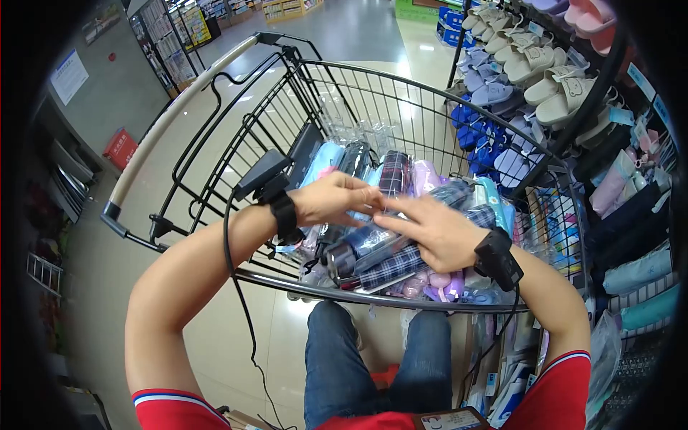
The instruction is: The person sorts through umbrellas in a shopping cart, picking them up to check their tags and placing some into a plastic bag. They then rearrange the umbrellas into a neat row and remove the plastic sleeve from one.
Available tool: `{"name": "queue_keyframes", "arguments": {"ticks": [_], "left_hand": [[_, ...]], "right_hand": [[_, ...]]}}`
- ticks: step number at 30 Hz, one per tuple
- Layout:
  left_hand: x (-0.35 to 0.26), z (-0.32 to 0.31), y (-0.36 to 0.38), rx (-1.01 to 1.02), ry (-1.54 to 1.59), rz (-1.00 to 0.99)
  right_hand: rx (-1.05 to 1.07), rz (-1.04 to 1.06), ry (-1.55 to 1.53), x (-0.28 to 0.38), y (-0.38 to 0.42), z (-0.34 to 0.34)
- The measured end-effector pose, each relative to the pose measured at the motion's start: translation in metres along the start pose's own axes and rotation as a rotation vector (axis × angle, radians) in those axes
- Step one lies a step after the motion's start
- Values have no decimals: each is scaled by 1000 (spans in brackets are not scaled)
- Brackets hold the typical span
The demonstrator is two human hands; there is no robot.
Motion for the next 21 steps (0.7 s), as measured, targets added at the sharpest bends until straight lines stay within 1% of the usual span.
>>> {"name": "queue_keyframes", "arguments": {"ticks": [2, 4, 5, 6, 8, 9, 10, 11, 12, 14, 15, 16, 18, 19, 21], "left_hand": [[-1, 39, -3, -297, -356, -76], [-9, 65, 7, -462, -1026, 85], [0, 77, 8, -501, -1148, 222], [4, 78, 10, -501, -1149, 227], [1, 60, 18, -368, -1504, 407], [2, 57, 18, -356, -1532, 402], [14, 66, 15, -354, -1533, 403], [34, 81, 11, -367, -1509, 368], [43, 88, 7, -376, -1486, 333], [35, 76, 9, -351, -1483, 330], [31, 70, 10, -334, -1479, 329], [23, 62, 12, -320, -1474, 327], [15, 54, 15, -294, -1467, 326], [14, 58, 15, -294, -1469, 326], [30, 72, 17, -211, -1344, 476]], "right_hand": [[33, -59, 86, -4, -2, -12], [76, -69, -23, -17, -7, -15], [13, -49, -62, -19, -10, -11], [87, -111, -64, -27, -8, -13], [150, -198, -63, -33, -4, -13], [148, -198, -64, -35, -2, -10], [179, -246, -33, -42, 1, -8], [208, -296, -4, -51, 5, -7], [205, -302, -7, -57, 10, -5], [341, -427, -81, -81, 24, -13], [343, -504, 18, -94, 28, -10], [342, -505, 20, -95, 28, -6], [552, -611, 204, -104, 39, -9], [576, -651, 272, -105, 43, -12], [190, -510, 0, -85, 33, -13]]}}
Point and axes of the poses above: each hand's wrist, its own y-axis away from the middle knuckle, its own z-axis out of the back of the hand, x = y × z, the point moved 8 cm from there along -y, towards the middle knuckle, and after that the axes turned 5 degrees about -z, right-handed, at the moved point
